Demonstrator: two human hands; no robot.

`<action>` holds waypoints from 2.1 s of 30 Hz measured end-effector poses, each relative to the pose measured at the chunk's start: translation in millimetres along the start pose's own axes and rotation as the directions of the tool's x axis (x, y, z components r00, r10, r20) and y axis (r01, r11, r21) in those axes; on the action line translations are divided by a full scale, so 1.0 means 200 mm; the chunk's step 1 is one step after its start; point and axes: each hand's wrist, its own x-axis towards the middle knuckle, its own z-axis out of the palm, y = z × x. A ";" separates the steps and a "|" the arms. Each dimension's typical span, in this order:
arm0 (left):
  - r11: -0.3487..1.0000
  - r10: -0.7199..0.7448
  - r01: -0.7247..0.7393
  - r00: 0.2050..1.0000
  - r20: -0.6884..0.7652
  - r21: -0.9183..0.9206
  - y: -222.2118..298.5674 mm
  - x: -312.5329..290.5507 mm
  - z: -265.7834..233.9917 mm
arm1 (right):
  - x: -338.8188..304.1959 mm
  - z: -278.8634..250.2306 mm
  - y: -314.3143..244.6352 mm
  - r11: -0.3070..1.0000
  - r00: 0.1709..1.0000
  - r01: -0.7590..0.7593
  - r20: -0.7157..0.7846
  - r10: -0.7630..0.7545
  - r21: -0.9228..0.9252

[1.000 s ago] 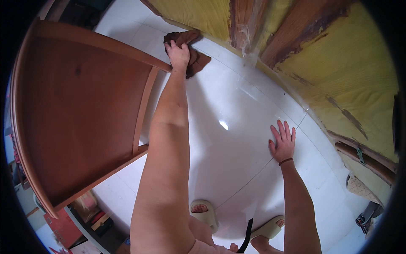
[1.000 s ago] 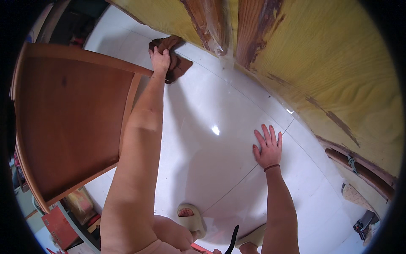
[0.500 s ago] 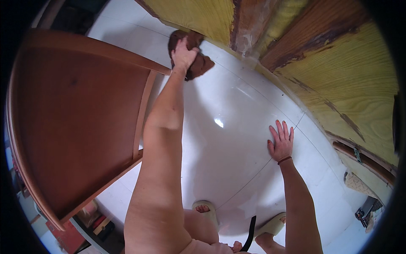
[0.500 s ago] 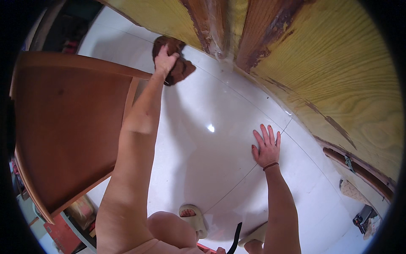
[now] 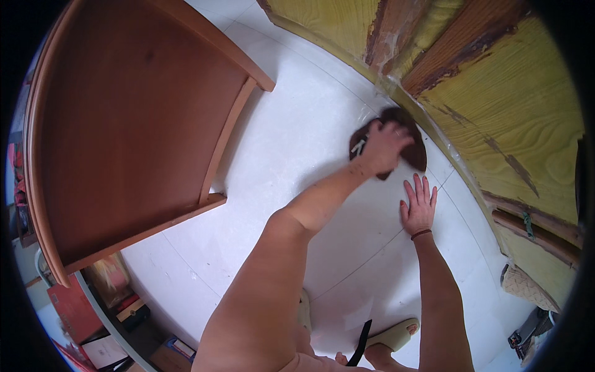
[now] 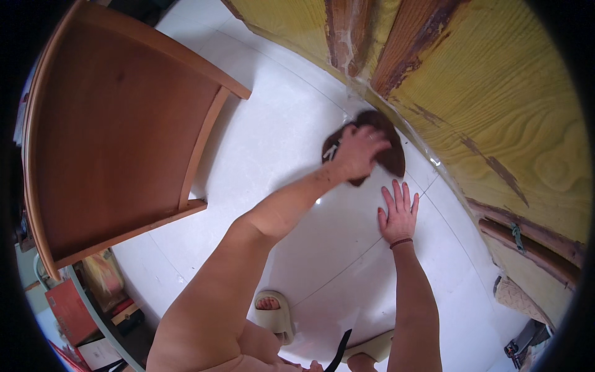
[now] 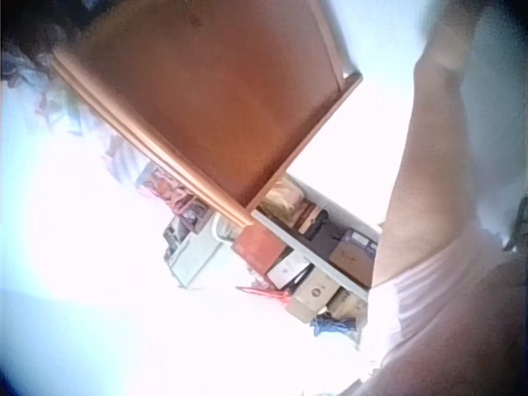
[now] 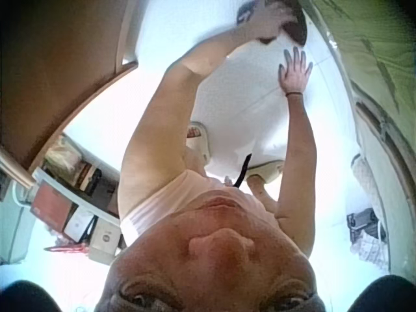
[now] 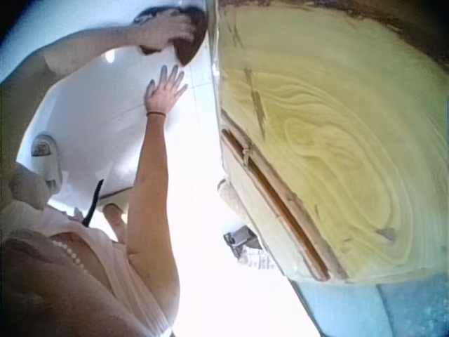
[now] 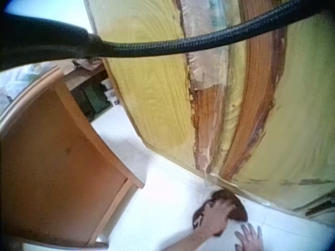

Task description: The person wipes the tiled floor with a cloth, moves a wooden cabinet to clean the area behind it, and rolls out a pink mat on the floor.

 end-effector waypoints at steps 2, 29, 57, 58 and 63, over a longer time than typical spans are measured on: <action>0.988 0.140 -0.136 0.988 0.058 -0.069 0.13 -0.07 0.01 | -0.03 0.05 0.06 1.000 0.998 0.011 -0.055 -0.011 -0.001; 0.916 -0.386 0.398 0.909 -0.154 0.054 -0.14 -0.84 -0.18 | 0.19 -0.12 -0.18 0.899 0.886 0.082 -0.444 0.132 0.431; 0.837 -0.328 0.367 0.930 -0.164 0.406 -0.13 -0.86 -0.11 | 0.14 -0.13 0.18 0.969 0.952 -0.150 -0.237 0.195 0.195; 0.837 -0.322 0.365 0.931 -0.171 0.409 -0.12 -0.85 -0.10 | 0.09 -0.14 0.23 0.971 0.954 -0.148 -0.230 0.191 0.190; 0.828 -0.321 0.361 0.933 -0.164 0.430 -0.14 -0.86 -0.09 | -0.13 -0.16 0.43 0.975 0.960 -0.146 -0.214 0.180 0.166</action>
